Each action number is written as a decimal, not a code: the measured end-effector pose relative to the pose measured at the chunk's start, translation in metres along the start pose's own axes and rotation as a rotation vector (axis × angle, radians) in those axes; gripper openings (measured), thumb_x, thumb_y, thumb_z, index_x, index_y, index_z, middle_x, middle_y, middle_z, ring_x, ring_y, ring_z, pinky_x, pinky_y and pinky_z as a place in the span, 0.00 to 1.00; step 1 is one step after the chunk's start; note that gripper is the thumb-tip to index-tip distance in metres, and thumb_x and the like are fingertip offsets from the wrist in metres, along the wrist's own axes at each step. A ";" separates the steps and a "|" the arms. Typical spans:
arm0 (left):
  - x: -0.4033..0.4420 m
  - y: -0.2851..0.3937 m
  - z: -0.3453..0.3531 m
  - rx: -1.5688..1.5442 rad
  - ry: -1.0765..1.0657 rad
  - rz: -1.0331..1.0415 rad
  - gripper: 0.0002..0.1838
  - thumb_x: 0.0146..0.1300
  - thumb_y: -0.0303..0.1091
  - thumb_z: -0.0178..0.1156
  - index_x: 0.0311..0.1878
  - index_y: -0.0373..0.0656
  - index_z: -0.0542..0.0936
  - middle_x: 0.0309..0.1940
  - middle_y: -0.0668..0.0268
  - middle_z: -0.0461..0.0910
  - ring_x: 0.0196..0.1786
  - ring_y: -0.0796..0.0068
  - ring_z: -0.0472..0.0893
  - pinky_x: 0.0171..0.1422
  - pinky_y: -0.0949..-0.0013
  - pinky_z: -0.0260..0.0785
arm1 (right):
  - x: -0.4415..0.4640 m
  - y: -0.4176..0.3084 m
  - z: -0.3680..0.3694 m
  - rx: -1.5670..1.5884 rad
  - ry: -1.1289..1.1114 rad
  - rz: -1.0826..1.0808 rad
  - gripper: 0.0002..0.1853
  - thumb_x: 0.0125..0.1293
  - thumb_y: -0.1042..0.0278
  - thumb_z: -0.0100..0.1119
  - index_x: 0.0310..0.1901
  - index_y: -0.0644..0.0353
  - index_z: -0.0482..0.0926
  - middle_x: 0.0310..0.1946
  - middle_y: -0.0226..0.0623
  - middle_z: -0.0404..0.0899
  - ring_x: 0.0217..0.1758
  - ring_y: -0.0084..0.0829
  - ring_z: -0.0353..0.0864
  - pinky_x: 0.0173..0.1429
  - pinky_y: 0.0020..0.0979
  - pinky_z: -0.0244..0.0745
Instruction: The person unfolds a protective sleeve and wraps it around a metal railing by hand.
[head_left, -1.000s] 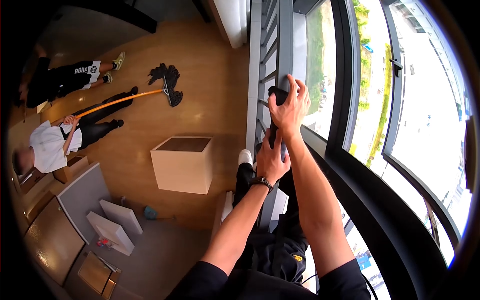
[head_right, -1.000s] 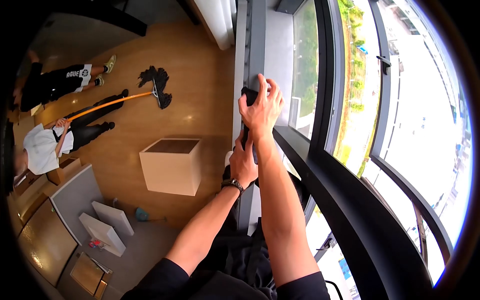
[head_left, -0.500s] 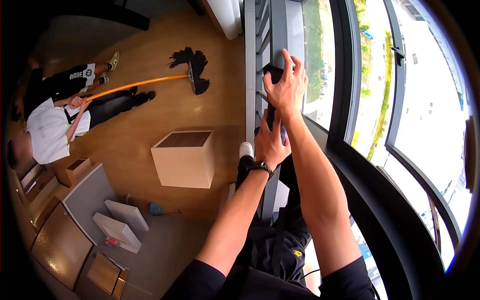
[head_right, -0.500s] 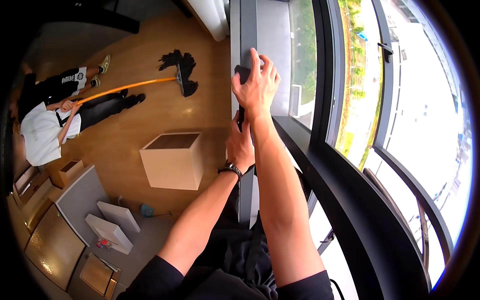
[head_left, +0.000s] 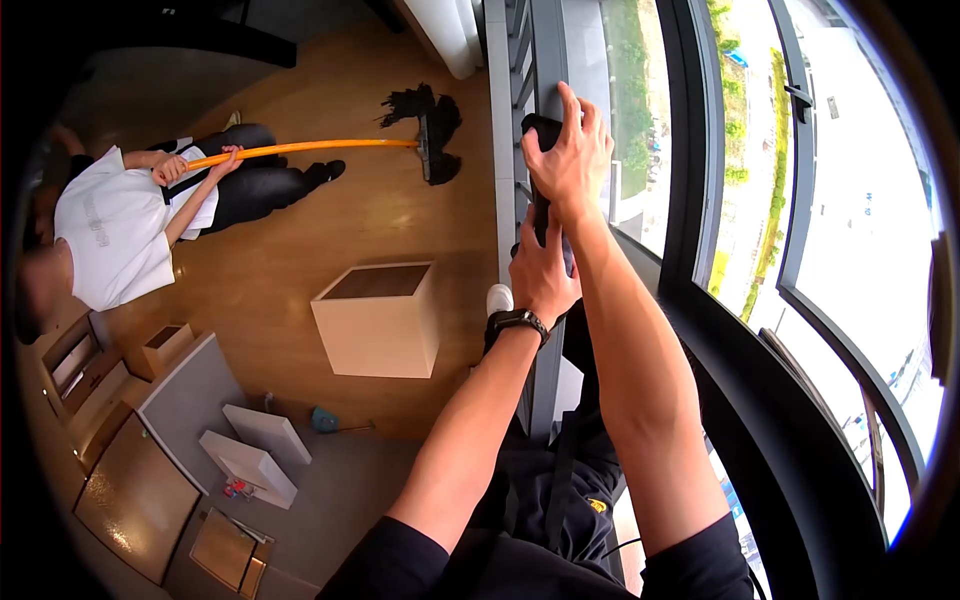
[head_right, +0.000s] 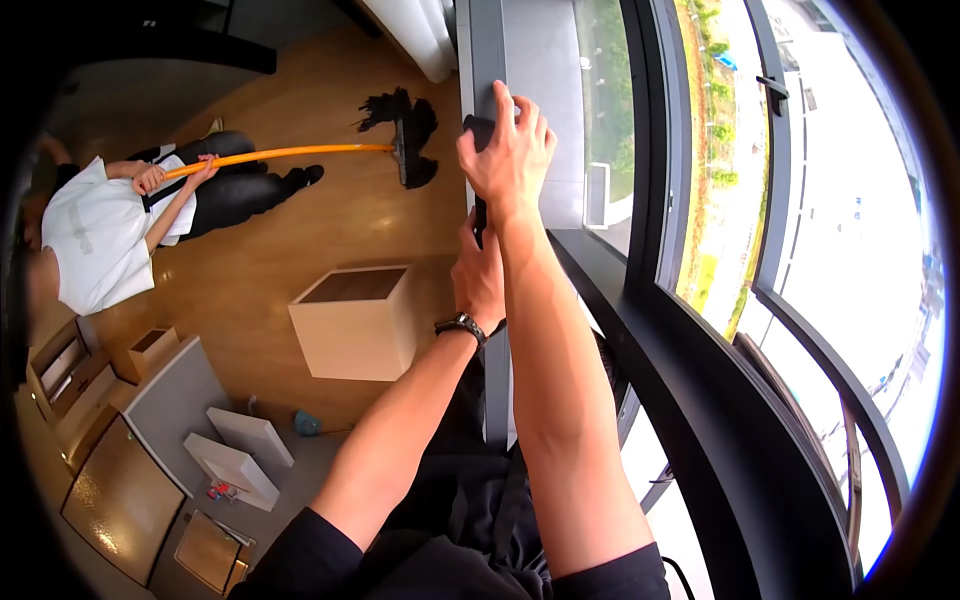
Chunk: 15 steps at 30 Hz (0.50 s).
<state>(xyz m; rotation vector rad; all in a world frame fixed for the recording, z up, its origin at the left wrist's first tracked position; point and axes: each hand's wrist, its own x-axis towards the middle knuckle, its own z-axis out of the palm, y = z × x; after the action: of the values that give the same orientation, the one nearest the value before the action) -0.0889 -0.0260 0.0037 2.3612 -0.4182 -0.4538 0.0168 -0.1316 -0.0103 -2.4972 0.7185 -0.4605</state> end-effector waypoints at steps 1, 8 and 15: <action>0.002 0.001 -0.002 -0.004 -0.010 -0.017 0.39 0.56 0.34 0.65 0.70 0.46 0.60 0.67 0.42 0.59 0.57 0.39 0.75 0.53 0.50 0.76 | 0.002 0.000 0.001 -0.001 0.001 0.002 0.36 0.51 0.57 0.63 0.66 0.49 0.68 0.56 0.40 0.72 0.58 0.41 0.72 0.67 0.45 0.61; 0.017 0.002 -0.005 -0.004 -0.031 -0.020 0.44 0.52 0.35 0.68 0.72 0.47 0.59 0.66 0.39 0.61 0.54 0.37 0.76 0.52 0.49 0.76 | 0.017 -0.002 0.004 0.012 -0.009 0.004 0.36 0.52 0.57 0.63 0.66 0.49 0.68 0.56 0.39 0.72 0.59 0.41 0.72 0.67 0.45 0.61; 0.033 0.005 -0.007 0.020 -0.039 -0.042 0.42 0.53 0.36 0.67 0.72 0.46 0.59 0.65 0.38 0.61 0.55 0.37 0.75 0.54 0.49 0.75 | 0.032 -0.004 0.008 0.009 -0.012 0.014 0.36 0.52 0.56 0.64 0.66 0.49 0.68 0.56 0.40 0.72 0.59 0.41 0.72 0.67 0.45 0.61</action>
<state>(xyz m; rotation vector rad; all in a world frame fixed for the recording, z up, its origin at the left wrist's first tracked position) -0.0573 -0.0396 0.0055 2.3873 -0.3936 -0.5178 0.0472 -0.1437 -0.0092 -2.4825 0.7271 -0.4422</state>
